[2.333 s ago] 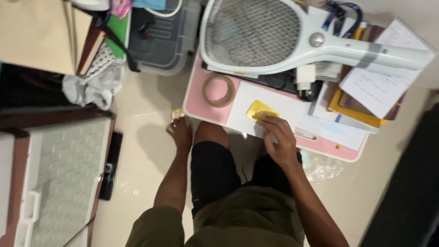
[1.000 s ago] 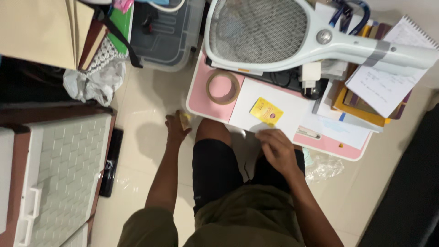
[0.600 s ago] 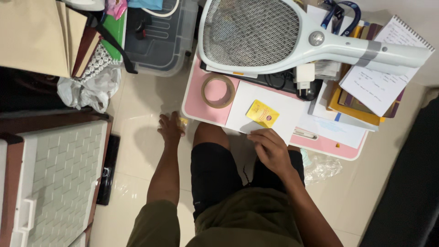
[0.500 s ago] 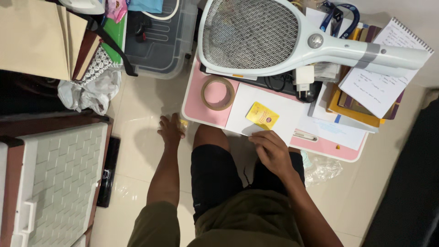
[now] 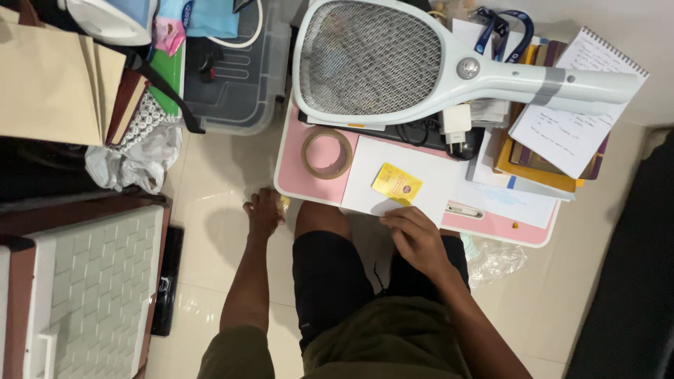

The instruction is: The person sorts and organizes various items including cables, a power adapter, a book, and toy guns on a small desk and on the floor.

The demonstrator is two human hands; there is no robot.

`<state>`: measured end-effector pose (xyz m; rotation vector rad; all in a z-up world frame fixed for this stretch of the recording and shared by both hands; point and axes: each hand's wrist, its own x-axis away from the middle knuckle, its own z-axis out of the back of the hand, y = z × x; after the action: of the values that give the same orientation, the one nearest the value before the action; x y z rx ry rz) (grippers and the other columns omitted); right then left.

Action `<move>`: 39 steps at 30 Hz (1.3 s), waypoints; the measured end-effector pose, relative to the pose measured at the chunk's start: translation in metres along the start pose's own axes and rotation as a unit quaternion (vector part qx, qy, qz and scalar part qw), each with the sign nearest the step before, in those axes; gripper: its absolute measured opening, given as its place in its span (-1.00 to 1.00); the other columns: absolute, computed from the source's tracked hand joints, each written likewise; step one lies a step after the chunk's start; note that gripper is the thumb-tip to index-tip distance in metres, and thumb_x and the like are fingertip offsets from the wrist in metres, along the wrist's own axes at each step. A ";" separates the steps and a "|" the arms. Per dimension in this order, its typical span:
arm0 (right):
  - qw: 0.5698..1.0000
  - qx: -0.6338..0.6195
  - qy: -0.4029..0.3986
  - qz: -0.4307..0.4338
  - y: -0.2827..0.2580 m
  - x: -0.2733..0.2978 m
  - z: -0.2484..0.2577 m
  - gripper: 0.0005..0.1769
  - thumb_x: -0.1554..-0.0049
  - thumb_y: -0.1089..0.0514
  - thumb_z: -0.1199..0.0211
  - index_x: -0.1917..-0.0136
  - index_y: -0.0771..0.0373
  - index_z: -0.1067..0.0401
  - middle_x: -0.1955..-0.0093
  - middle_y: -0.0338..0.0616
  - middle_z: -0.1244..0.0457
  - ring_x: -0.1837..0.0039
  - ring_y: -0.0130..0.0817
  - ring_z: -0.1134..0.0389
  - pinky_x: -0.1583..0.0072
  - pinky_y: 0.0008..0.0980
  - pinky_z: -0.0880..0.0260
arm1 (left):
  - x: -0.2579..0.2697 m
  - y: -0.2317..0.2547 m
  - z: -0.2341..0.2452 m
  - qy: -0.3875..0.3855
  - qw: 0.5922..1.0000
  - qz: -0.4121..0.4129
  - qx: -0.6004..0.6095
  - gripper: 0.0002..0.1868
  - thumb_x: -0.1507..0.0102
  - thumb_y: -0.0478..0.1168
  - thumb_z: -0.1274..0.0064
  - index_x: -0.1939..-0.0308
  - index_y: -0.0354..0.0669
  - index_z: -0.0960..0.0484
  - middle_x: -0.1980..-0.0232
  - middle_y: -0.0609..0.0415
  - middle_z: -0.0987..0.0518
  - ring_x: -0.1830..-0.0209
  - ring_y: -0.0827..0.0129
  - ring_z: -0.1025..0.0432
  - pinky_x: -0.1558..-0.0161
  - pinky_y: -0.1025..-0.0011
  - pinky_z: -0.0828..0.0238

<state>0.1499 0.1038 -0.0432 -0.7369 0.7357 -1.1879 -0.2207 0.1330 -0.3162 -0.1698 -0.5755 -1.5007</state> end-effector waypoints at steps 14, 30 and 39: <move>1.000 0.004 -0.004 0.004 0.000 -0.006 -0.009 -0.71 -0.05 0.45 -0.21 -0.03 0.30 -0.57 -0.04 -0.10 -0.39 -0.05 -0.24 -0.42 -0.03 -0.35 -0.44 | 0.002 -0.011 -0.013 0.033 0.997 -0.060 0.022 -0.09 0.15 -0.17 -0.51 -0.21 0.09 -0.33 -0.29 0.15 -0.35 -0.35 0.12 -0.20 -0.28 -0.13 -0.03; 1.000 0.000 -0.003 0.015 -0.008 -0.008 -0.015 -0.72 -0.06 0.48 -0.21 -0.03 0.33 -0.56 -0.05 -0.05 -0.38 -0.09 -0.19 -0.43 -0.02 -0.36 -0.44 | -0.010 -0.012 -0.015 0.026 0.998 -0.057 -0.028 -0.02 0.19 -0.20 -0.49 -0.26 0.04 -0.31 -0.28 0.15 -0.31 -0.32 0.14 -0.18 -0.23 -0.12 -0.04; 1.000 0.006 0.015 0.009 -0.011 -0.008 -0.014 -0.74 -0.09 0.48 -0.22 -0.04 0.34 -0.54 -0.04 -0.06 -0.38 -0.07 -0.20 -0.43 -0.06 -0.35 -0.43 | 0.005 -0.002 -0.010 0.057 0.997 0.030 -0.046 0.05 0.22 -0.15 -0.52 -0.28 -0.14 -0.28 -0.23 -0.17 -0.28 -0.24 -0.04 -0.21 -0.16 -0.13 -0.12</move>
<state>0.1307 0.1078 -0.0408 -0.7019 0.7573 -1.1881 -0.2205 0.1244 -0.3230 -0.1700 -0.4059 -1.4692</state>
